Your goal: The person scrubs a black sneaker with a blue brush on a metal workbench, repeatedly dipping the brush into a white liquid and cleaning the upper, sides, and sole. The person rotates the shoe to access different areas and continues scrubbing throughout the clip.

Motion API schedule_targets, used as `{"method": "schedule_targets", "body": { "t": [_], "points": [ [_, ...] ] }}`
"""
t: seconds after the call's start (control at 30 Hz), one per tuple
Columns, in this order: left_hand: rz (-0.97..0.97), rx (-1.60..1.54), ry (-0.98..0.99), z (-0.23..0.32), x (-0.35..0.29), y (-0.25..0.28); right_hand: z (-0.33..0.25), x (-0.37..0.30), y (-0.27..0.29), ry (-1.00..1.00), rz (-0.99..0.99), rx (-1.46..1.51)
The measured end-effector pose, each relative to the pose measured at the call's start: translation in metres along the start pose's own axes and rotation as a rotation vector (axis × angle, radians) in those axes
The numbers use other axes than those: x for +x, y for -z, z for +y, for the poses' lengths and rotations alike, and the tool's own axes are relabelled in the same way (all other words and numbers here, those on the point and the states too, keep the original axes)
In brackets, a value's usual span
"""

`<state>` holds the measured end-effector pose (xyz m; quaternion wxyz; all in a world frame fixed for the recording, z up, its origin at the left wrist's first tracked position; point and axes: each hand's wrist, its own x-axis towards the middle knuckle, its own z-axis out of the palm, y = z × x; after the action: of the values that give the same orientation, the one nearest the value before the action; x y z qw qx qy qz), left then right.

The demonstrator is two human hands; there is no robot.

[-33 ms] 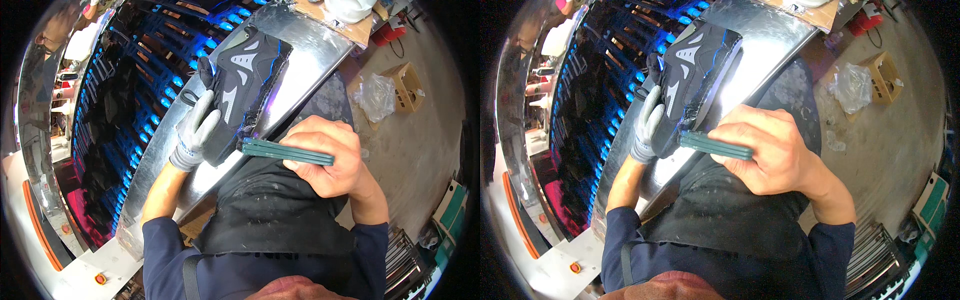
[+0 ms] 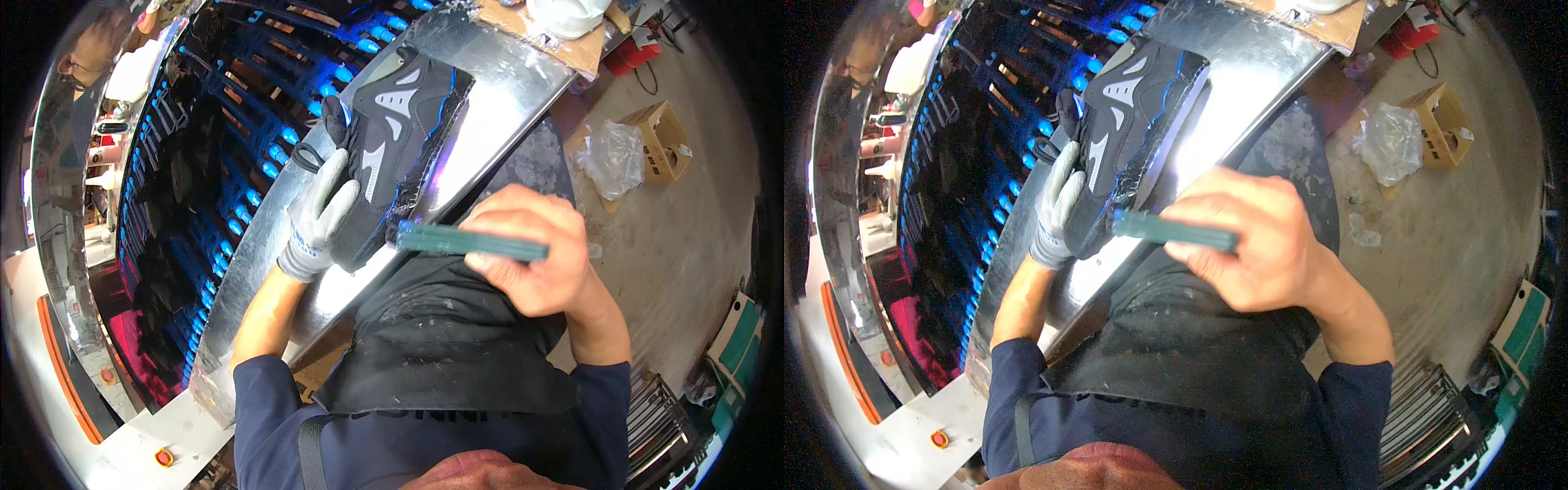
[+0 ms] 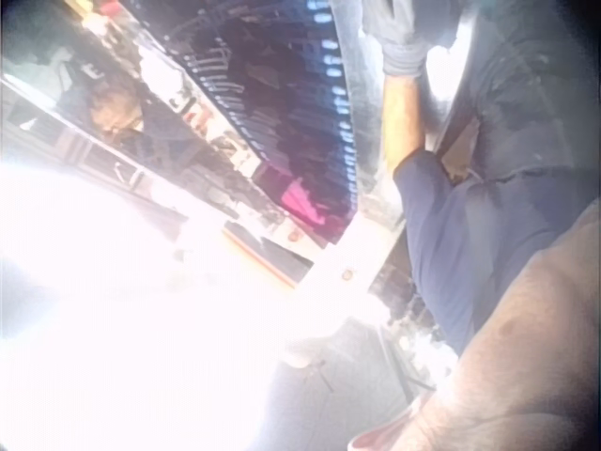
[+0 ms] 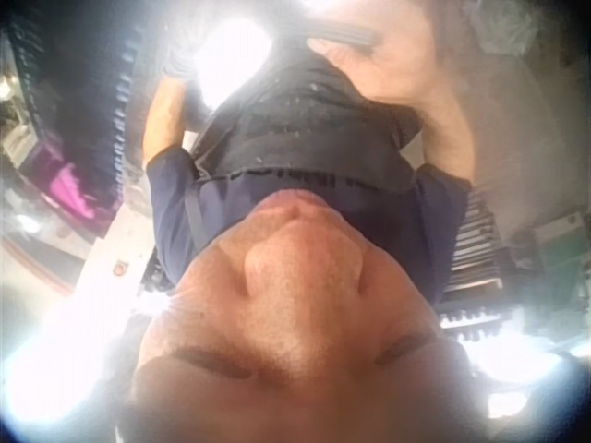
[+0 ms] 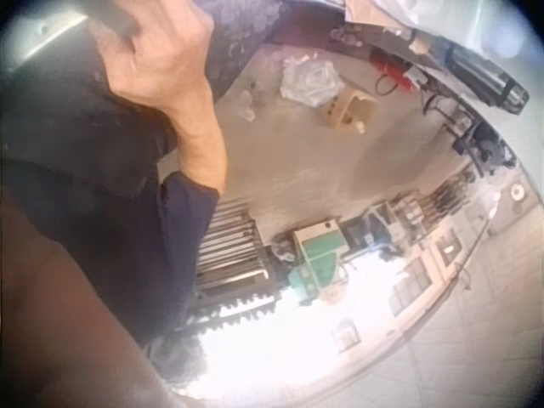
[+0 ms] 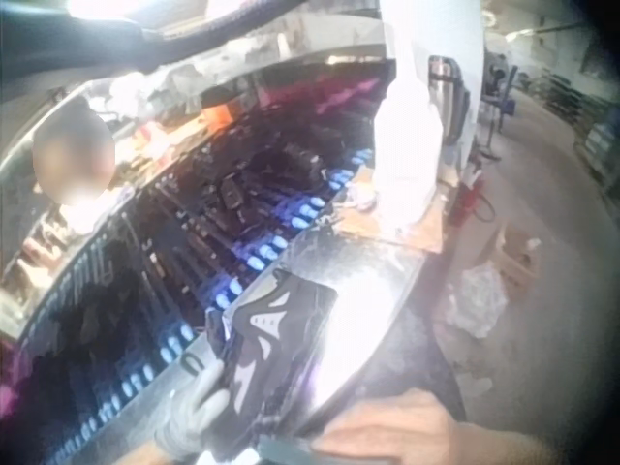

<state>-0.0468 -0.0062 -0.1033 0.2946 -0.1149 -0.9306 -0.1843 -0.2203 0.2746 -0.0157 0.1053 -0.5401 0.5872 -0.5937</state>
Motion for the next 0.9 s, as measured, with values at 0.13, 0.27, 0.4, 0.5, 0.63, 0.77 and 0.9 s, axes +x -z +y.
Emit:
{"method": "schedule_targets", "body": {
  "t": [0.13,0.27,0.4,0.5,0.63,0.77,0.9],
  "points": [
    [0.112,0.111,-0.024,0.022,0.028,-0.007,0.061,-0.031,-0.004,-0.378,0.510,0.448],
    [0.124,0.210,-0.068,0.040,0.053,-0.006,0.092,-0.045,-0.021,-0.512,0.685,0.942],
    [0.187,0.014,-0.091,0.048,0.082,-0.004,0.056,-0.038,-0.018,-0.390,0.657,1.030],
    [0.077,0.065,-0.051,0.046,0.079,-0.002,0.037,-0.024,-0.013,-0.283,0.639,1.001],
    [-0.023,-0.002,-0.042,0.044,0.085,0.013,0.018,-0.026,-0.025,-0.314,0.600,0.520],
    [-0.028,-0.059,-0.096,0.045,0.092,0.021,0.002,-0.037,0.012,-0.094,0.294,0.269],
    [-0.102,-0.049,-0.113,0.042,0.095,0.027,-0.013,-0.014,0.034,-0.337,0.397,0.345]
  ]
}}
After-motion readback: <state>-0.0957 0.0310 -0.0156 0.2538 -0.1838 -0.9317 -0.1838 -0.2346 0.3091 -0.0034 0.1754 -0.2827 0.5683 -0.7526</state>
